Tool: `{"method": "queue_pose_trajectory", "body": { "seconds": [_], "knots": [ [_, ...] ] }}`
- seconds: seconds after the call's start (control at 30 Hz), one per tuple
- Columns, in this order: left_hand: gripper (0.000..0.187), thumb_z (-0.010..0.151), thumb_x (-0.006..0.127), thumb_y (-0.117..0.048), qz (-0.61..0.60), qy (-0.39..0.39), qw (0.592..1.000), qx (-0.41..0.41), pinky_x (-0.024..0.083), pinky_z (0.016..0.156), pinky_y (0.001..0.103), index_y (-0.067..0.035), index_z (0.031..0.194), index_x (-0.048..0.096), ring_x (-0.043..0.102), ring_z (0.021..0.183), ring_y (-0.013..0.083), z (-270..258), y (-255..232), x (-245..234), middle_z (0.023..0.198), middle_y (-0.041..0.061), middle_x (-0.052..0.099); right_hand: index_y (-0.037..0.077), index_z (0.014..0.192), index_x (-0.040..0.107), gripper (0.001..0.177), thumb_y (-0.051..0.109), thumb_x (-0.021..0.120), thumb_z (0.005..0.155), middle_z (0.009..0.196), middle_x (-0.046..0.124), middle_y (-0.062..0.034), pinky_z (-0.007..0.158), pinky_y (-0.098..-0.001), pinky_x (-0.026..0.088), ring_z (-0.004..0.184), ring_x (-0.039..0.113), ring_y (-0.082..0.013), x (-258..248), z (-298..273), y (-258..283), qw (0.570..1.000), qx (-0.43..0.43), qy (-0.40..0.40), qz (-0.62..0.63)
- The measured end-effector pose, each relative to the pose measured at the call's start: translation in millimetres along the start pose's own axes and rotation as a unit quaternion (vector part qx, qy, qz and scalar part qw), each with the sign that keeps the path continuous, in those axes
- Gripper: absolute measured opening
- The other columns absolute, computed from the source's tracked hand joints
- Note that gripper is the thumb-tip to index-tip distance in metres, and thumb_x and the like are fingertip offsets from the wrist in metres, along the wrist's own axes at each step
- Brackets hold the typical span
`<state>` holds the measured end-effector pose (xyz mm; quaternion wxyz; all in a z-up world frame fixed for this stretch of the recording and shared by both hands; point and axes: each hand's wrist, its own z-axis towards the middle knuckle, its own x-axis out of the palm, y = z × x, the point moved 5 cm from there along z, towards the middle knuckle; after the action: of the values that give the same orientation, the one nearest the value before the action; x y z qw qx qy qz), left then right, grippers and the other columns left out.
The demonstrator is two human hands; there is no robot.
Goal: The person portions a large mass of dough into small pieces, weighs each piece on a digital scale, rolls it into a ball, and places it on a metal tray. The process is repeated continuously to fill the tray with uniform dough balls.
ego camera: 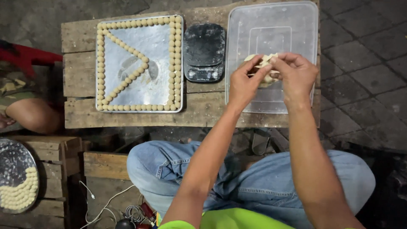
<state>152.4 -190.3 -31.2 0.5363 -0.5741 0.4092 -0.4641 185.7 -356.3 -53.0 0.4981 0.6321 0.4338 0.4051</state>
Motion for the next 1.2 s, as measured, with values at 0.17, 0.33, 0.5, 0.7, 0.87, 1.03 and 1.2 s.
{"method": "queue_pose_trajectory", "body": {
  "seconds": [0.17,0.33,0.5,0.7,0.87,1.03,1.2],
  "knots": [
    [0.023,0.087,0.083,-0.026,0.023,-0.049,0.996,-0.065,0.062,0.068,0.034,-0.015,0.106,0.081,0.073,0.081,0.0192,25.0,11.1,-34.6,0.087,0.014,0.077,0.008,0.103,0.079,0.016,0.015,0.087,0.092,0.086,0.075,-0.0101,0.063,-0.0247,0.069,0.075,0.079,-0.0165,15.4,-20.5,22.4,0.999,0.019,0.042,-0.009],
    [0.015,0.090,0.075,-0.020,0.310,-0.132,0.937,0.088,0.055,0.079,0.046,-0.016,0.103,0.081,0.071,0.086,0.0403,75.3,19.1,-113.6,0.082,0.016,0.071,0.002,0.118,0.074,0.022,0.012,0.079,0.099,0.104,0.077,-0.0166,0.065,-0.0253,0.067,0.082,0.079,-0.0189,12.9,-21.0,31.8,0.997,-0.031,0.065,-0.020],
    [0.018,0.082,0.084,-0.020,0.466,-0.111,0.875,0.076,0.061,0.079,0.045,-0.013,0.097,0.079,0.075,0.084,0.0346,114.2,47.1,-159.8,0.081,0.010,0.075,0.000,0.118,0.073,0.021,0.010,0.076,0.101,0.107,0.077,-0.0173,0.065,-0.0220,0.066,0.082,0.078,-0.0155,16.2,-21.8,32.8,0.995,-0.052,0.075,-0.042],
    [0.031,0.099,0.071,-0.027,0.447,-0.064,0.890,0.065,0.059,0.083,0.048,-0.006,0.122,0.073,0.074,0.091,0.0356,70.7,-19.1,-154.4,0.096,0.014,0.071,-0.001,0.117,0.073,0.018,0.010,0.074,0.102,0.099,0.076,-0.0139,0.062,-0.0192,0.063,0.076,0.074,-0.0119,11.6,-19.0,31.9,0.991,-0.062,0.067,-0.094],
    [0.034,0.094,0.065,-0.044,0.382,0.164,0.903,-0.108,0.058,0.077,0.047,-0.016,0.107,0.079,0.075,0.092,0.0364,-41.7,-17.7,-106.2,0.089,0.012,0.077,0.007,0.098,0.078,0.011,0.016,0.073,0.099,0.069,0.069,-0.0127,0.047,-0.0261,0.056,0.053,0.065,-0.0155,28.7,-34.1,29.5,0.961,-0.016,0.144,-0.236],
    [0.033,0.092,0.065,-0.027,0.403,0.392,0.818,-0.121,0.059,0.085,0.055,-0.003,0.110,0.078,0.074,0.097,0.0438,-98.5,36.9,-61.9,0.096,0.023,0.078,0.006,0.088,0.080,0.016,0.020,0.072,0.089,0.060,0.069,-0.0163,0.053,-0.0415,0.055,0.051,0.064,-0.0225,53.3,-61.9,34.2,0.882,0.044,0.276,-0.380],
    [0.032,0.087,0.066,-0.037,0.478,0.454,0.752,-0.003,0.061,0.073,0.052,-0.009,0.095,0.079,0.077,0.085,0.0421,-86.7,74.0,-47.0,0.083,0.021,0.077,0.013,0.093,0.083,0.028,0.033,0.066,0.086,0.070,0.077,-0.0140,0.084,-0.0508,0.057,0.085,0.075,-0.0397,60.0,-59.4,0.1,0.747,0.024,0.357,-0.560]
  ]
}}
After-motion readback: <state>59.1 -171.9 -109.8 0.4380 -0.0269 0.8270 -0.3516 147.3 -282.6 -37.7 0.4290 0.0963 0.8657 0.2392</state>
